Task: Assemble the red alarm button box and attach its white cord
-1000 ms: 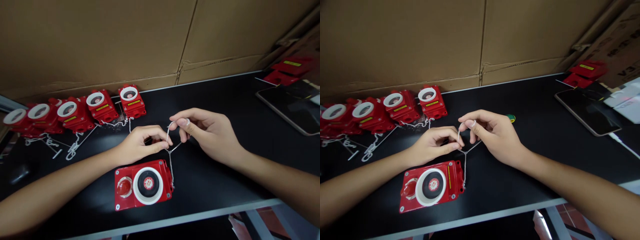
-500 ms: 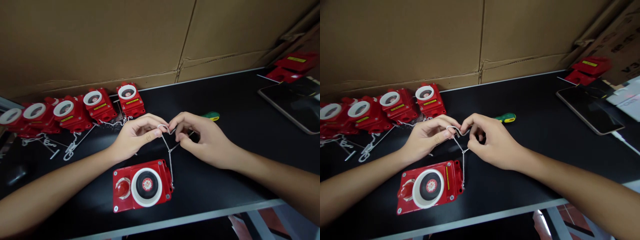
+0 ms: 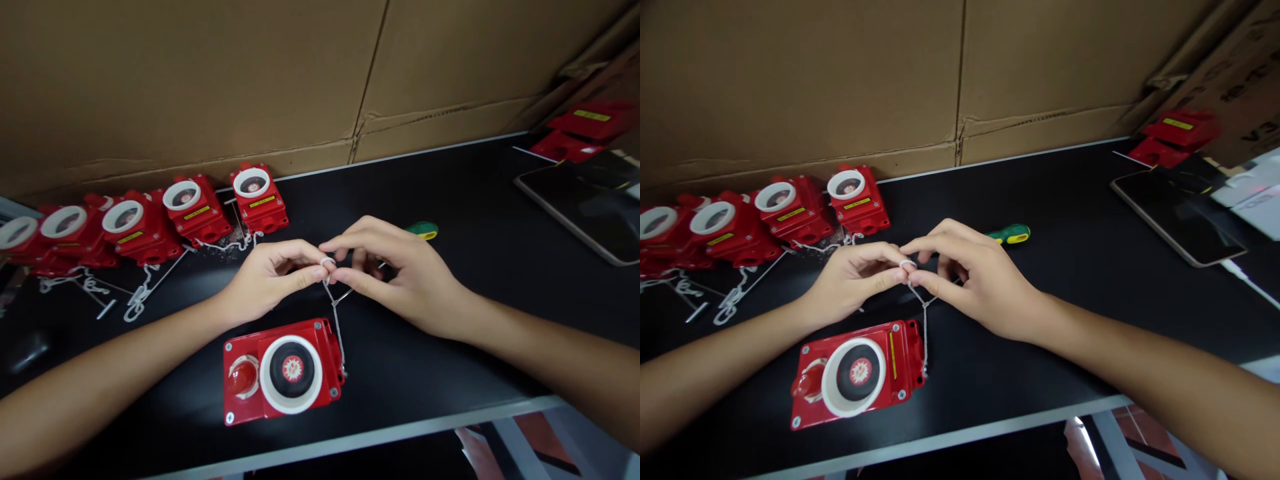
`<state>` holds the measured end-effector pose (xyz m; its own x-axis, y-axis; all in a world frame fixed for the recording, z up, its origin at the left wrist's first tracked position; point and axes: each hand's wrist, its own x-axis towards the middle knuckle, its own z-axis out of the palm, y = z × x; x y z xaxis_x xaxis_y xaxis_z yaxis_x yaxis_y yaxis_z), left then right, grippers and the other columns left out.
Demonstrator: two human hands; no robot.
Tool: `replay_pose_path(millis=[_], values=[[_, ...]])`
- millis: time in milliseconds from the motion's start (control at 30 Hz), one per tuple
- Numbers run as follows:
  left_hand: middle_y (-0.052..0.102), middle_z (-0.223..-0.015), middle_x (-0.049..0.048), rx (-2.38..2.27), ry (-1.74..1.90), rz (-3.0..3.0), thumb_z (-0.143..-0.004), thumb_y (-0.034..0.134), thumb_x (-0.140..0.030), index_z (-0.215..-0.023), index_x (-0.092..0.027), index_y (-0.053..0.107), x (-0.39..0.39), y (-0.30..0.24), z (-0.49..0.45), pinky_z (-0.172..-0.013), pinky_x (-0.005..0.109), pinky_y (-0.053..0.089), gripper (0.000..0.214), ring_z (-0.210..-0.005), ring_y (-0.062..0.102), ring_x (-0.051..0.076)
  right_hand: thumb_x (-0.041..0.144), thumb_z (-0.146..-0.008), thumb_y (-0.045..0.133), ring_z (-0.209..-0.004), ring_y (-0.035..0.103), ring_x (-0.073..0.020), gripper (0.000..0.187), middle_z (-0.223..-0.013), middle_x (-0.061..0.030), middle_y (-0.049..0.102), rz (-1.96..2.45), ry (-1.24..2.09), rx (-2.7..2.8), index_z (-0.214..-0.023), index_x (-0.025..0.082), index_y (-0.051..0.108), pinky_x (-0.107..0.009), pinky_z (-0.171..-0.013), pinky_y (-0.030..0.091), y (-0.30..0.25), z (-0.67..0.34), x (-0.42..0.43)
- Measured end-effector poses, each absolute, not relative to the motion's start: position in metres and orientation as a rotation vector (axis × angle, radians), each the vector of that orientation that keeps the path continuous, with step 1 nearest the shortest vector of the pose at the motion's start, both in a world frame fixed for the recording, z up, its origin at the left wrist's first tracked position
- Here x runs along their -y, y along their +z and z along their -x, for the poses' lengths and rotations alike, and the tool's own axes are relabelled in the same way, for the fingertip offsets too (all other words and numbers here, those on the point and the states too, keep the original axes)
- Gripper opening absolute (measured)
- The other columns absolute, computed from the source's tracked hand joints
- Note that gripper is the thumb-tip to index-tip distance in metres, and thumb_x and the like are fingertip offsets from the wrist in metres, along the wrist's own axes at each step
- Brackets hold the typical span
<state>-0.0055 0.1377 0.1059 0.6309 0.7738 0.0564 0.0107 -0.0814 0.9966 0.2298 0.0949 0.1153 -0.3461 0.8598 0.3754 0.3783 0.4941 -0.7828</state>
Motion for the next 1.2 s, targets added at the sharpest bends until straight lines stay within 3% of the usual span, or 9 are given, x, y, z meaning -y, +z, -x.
replay_pose_path(millis=[233, 400, 567, 933, 1200], values=[[0.082, -0.088, 0.0054, -0.669, 0.653, -1.553, -0.090, 0.092, -0.043, -0.095, -0.017, 0.082, -0.139, 0.104, 0.006, -0.082, 0.029, 0.061, 0.029, -0.082, 0.075, 0.017, 0.026, -0.098, 0.075, -0.070, 0.056, 0.0024, 0.013, -0.088, -0.0004, 0.068, 0.988, 0.656, 1.928, -0.092, 0.015, 0.078, -0.009, -0.065, 0.044, 0.116, -0.228, -0.095], [0.080, -0.086, 0.0041, -0.692, 0.669, -1.574, -0.087, 0.094, -0.042, -0.092, -0.017, 0.080, -0.139, 0.101, 0.006, -0.081, 0.030, 0.061, 0.029, -0.078, 0.072, 0.016, 0.028, -0.100, 0.071, -0.070, 0.061, 0.0001, 0.017, -0.092, -0.0025, 0.069, 1.037, 0.782, 1.844, -0.094, 0.013, 0.074, -0.012, -0.066, 0.051, 0.117, -0.228, -0.094], [0.081, -0.091, 0.0037, -0.678, 0.635, -1.643, -0.094, 0.088, -0.034, -0.100, -0.018, 0.083, -0.139, 0.103, 0.007, -0.080, 0.026, 0.059, 0.017, -0.082, 0.074, 0.015, 0.032, -0.099, 0.070, -0.069, 0.066, -0.0018, 0.020, -0.089, -0.0023, 0.070, 1.088, 0.924, 1.741, -0.097, 0.013, 0.071, -0.013, -0.067, 0.055, 0.117, -0.227, -0.094], [0.081, -0.092, 0.0038, -0.603, 0.565, -2.009, -0.100, 0.078, -0.021, -0.103, -0.020, 0.085, -0.140, 0.109, 0.010, -0.079, 0.024, 0.057, 0.007, -0.085, 0.075, 0.015, 0.022, -0.101, 0.068, -0.076, 0.065, 0.0015, 0.012, -0.095, -0.0025, 0.071, 1.055, 0.570, 1.880, -0.103, 0.014, 0.076, -0.008, -0.068, 0.052, 0.117, -0.236, -0.102], [0.080, -0.090, 0.0042, -0.547, 0.588, -2.092, -0.102, 0.077, -0.023, -0.098, -0.020, 0.083, -0.141, 0.110, 0.010, -0.082, 0.026, 0.057, 0.008, -0.087, 0.074, 0.017, 0.026, -0.101, 0.070, -0.077, 0.068, 0.0000, 0.013, -0.094, -0.0017, 0.073, 1.149, 0.515, 1.881, -0.100, 0.015, 0.078, -0.010, -0.071, 0.053, 0.115, -0.239, -0.106]])
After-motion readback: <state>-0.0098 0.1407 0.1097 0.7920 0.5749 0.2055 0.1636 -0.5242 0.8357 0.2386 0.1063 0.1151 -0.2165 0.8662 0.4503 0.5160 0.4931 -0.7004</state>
